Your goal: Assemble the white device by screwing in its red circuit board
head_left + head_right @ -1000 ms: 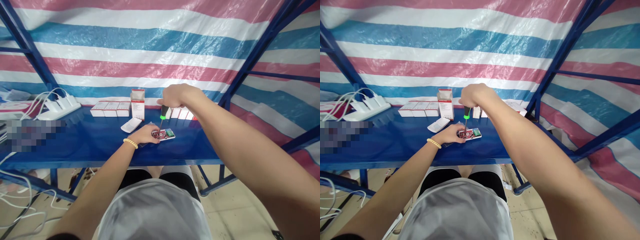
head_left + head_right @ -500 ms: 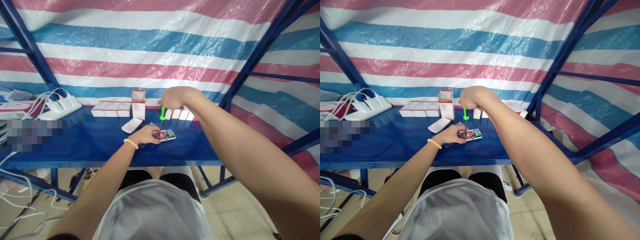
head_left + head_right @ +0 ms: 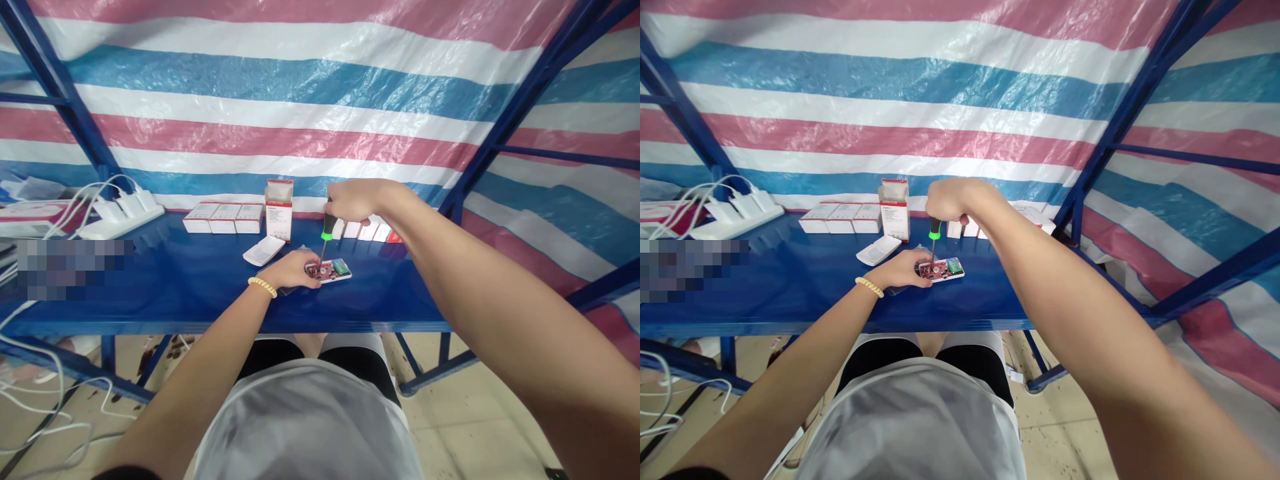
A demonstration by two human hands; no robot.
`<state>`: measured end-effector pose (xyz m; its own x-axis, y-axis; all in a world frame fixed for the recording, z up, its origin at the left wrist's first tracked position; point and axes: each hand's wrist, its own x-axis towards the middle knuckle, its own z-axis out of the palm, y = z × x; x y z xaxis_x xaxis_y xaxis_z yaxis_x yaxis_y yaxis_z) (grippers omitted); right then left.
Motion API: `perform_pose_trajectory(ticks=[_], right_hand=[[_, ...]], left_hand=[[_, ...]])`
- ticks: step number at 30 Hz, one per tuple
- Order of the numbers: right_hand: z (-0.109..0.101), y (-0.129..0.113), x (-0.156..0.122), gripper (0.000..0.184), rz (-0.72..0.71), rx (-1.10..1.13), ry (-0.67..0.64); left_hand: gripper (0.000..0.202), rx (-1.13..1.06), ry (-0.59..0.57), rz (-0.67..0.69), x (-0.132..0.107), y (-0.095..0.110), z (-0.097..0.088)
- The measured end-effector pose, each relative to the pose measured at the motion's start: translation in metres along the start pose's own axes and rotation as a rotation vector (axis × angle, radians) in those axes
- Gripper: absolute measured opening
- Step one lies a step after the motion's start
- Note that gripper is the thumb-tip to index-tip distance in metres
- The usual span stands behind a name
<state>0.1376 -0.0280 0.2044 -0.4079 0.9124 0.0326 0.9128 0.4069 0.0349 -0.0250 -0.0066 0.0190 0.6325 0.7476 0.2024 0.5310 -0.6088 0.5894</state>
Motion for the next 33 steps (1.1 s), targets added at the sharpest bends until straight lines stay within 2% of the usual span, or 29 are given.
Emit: perform_pose_trajectory(ticks=[3, 8, 11, 13, 15, 17, 20, 22, 25, 29, 32, 33], right_hand=[[-0.003, -0.004, 0.000, 0.036, 0.116, -0.059, -0.155], [0.005, 0.008, 0.009, 0.046, 0.083, -0.011, 0.057], [0.013, 0.024, 0.012, 0.046, -0.018, 0.080, 0.066], [0.016, 0.030, 0.009, 0.039, -0.024, 0.135, 0.049], [0.017, 0.030, 0.002, 0.028, 0.004, 0.202, 0.011], [0.019, 0.025, -0.005, 0.022, -0.026, 0.280, 0.004], [0.030, 0.022, -0.010, 0.019, -0.123, 0.376, 0.137], [0.042, 0.029, -0.009, 0.020, -0.109, 0.459, 0.281], [0.072, 0.054, -0.008, 0.016, 0.077, 0.708, 0.469], [0.126, 0.099, -0.014, 0.011, 0.425, 1.215, 0.761], [0.166, 0.121, -0.023, 0.017, 0.697, 1.533, 0.927], [0.177, 0.126, -0.026, 0.019, 0.724, 1.558, 0.944]], left_hand=[[0.043, -0.040, -0.021, -0.004, -0.001, 0.001, 0.000], [0.053, -0.064, -0.025, -0.033, -0.001, 0.001, 0.001], [0.054, -0.053, -0.030, -0.032, 0.001, -0.001, 0.002], [0.055, -0.049, -0.033, -0.030, 0.001, -0.001, 0.002], [0.056, -0.047, -0.030, -0.036, 0.001, 0.000, 0.001], [0.057, -0.042, -0.025, -0.040, 0.001, 0.000, 0.001], [0.056, -0.024, -0.011, -0.026, 0.000, -0.001, 0.001], [0.055, -0.013, 0.005, -0.013, 0.000, -0.003, 0.002], [0.056, 0.021, 0.028, -0.017, 0.001, -0.006, 0.003], [0.057, 0.094, 0.029, -0.026, 0.001, -0.008, 0.004], [0.056, 0.121, 0.019, -0.026, 0.000, -0.005, 0.003], [0.057, 0.124, 0.018, -0.025, -0.001, -0.004, 0.003]])
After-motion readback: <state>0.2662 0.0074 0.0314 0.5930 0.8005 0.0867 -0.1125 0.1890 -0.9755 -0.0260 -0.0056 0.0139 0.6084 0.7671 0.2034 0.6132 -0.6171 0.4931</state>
